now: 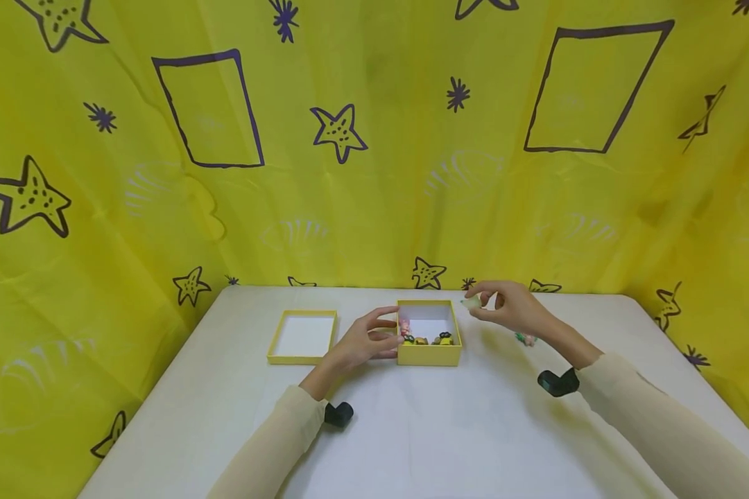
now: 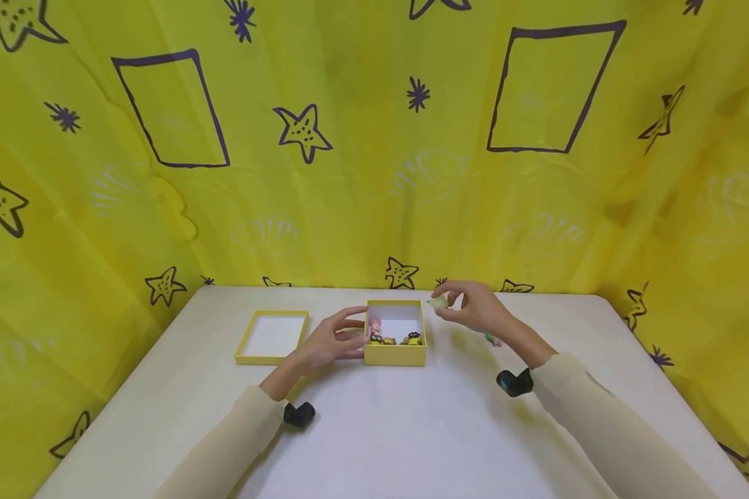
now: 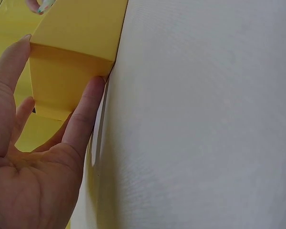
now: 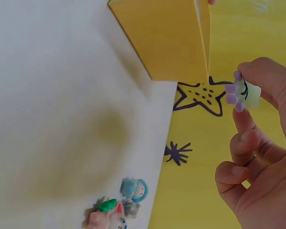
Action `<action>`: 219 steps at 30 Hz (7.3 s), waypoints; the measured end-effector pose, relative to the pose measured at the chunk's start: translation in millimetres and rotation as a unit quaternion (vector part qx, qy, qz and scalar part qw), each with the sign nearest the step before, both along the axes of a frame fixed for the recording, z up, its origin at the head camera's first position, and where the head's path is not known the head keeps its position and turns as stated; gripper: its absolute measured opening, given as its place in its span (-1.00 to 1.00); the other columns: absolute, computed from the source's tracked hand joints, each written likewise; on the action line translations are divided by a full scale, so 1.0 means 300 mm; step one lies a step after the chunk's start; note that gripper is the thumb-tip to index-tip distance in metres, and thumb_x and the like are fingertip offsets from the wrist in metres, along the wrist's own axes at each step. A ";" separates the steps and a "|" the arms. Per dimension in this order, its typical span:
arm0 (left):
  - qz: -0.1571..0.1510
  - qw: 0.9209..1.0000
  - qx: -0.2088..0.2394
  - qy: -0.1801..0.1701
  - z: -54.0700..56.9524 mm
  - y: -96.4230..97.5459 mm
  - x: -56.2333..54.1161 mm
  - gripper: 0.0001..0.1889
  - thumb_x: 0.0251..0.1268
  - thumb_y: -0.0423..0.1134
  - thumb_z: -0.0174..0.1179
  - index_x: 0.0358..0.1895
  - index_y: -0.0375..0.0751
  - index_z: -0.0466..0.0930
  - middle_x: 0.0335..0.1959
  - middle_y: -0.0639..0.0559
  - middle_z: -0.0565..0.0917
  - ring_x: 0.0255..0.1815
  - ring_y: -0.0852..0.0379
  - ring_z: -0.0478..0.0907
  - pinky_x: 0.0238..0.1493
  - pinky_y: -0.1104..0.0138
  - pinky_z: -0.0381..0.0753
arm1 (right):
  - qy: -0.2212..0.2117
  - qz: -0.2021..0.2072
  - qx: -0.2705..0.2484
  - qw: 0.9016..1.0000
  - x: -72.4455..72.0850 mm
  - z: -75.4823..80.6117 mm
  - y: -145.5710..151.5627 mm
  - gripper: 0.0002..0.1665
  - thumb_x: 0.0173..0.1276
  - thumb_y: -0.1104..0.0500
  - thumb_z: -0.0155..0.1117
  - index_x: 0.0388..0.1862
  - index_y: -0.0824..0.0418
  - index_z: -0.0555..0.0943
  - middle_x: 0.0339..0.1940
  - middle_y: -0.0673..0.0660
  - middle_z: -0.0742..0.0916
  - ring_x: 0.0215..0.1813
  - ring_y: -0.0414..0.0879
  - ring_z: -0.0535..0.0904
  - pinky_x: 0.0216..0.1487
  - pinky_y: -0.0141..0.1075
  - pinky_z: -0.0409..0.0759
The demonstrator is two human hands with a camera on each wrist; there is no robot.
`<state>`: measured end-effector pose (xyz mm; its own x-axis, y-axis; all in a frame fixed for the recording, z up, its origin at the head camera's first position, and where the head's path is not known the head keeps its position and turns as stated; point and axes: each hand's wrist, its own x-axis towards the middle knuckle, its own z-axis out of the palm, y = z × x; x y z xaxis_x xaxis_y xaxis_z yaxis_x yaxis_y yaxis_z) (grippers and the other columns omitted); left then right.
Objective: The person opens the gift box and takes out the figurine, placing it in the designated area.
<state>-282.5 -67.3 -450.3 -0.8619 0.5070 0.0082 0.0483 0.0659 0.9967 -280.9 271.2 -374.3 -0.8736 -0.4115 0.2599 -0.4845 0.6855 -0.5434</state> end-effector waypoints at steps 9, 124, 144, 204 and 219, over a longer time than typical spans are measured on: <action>-0.007 1.000 0.001 0.002 -0.005 -0.004 -0.008 -0.26 0.38 -0.35 0.36 0.58 -0.08 0.26 0.39 -0.33 0.43 0.23 -0.12 0.60 0.05 0.12 0.75 | -0.007 -0.022 -0.015 1.000 0.023 -0.031 0.048 -0.71 0.34 0.16 0.50 0.02 0.12 0.73 -0.25 0.11 0.69 -0.59 -0.11 0.46 -0.69 -0.30 0.48; 0.005 1.000 -0.017 0.008 0.005 -0.006 0.003 -0.25 0.38 -0.32 0.37 0.58 -0.04 0.26 0.38 -0.29 0.45 0.21 -0.11 0.58 0.06 0.14 0.74 | 0.036 -0.128 0.097 0.986 0.060 -0.204 0.148 -0.58 0.29 0.02 0.52 0.04 0.20 0.70 -0.46 -0.03 0.57 -0.44 -0.13 0.41 -0.58 -0.30 0.34; 0.013 0.999 -0.033 0.012 0.001 -0.005 -0.002 -0.26 0.36 -0.26 0.40 0.56 -0.01 0.30 0.37 -0.24 0.48 0.22 -0.09 0.57 0.10 0.17 0.72 | 0.014 -0.061 0.101 0.993 0.042 -0.097 0.147 -0.45 0.32 0.08 0.51 0.22 0.24 0.60 -0.15 0.20 0.71 -0.53 -0.18 0.42 -0.62 -0.30 0.41; 0.008 1.000 -0.015 -0.014 0.000 -0.002 -0.006 -0.29 0.38 -0.28 0.38 0.55 0.07 0.32 0.40 -0.26 0.44 0.28 -0.14 0.56 0.07 0.13 0.74 | 0.002 0.117 0.080 0.990 -0.051 0.061 -0.211 -0.41 0.32 0.15 0.51 0.30 0.25 0.58 -0.02 0.24 0.72 -0.29 -0.04 0.59 -0.24 -0.27 0.64; 0.009 1.000 -0.008 -0.018 0.002 -0.002 -0.003 -0.30 0.37 -0.28 0.38 0.53 0.13 0.35 0.40 -0.24 0.45 0.25 -0.10 0.59 0.06 0.13 0.74 | -0.033 0.122 0.070 0.990 -0.063 0.025 -0.272 -0.41 0.33 0.16 0.50 0.29 0.27 0.57 -0.04 0.25 0.73 -0.38 -0.13 0.56 -0.33 -0.36 0.65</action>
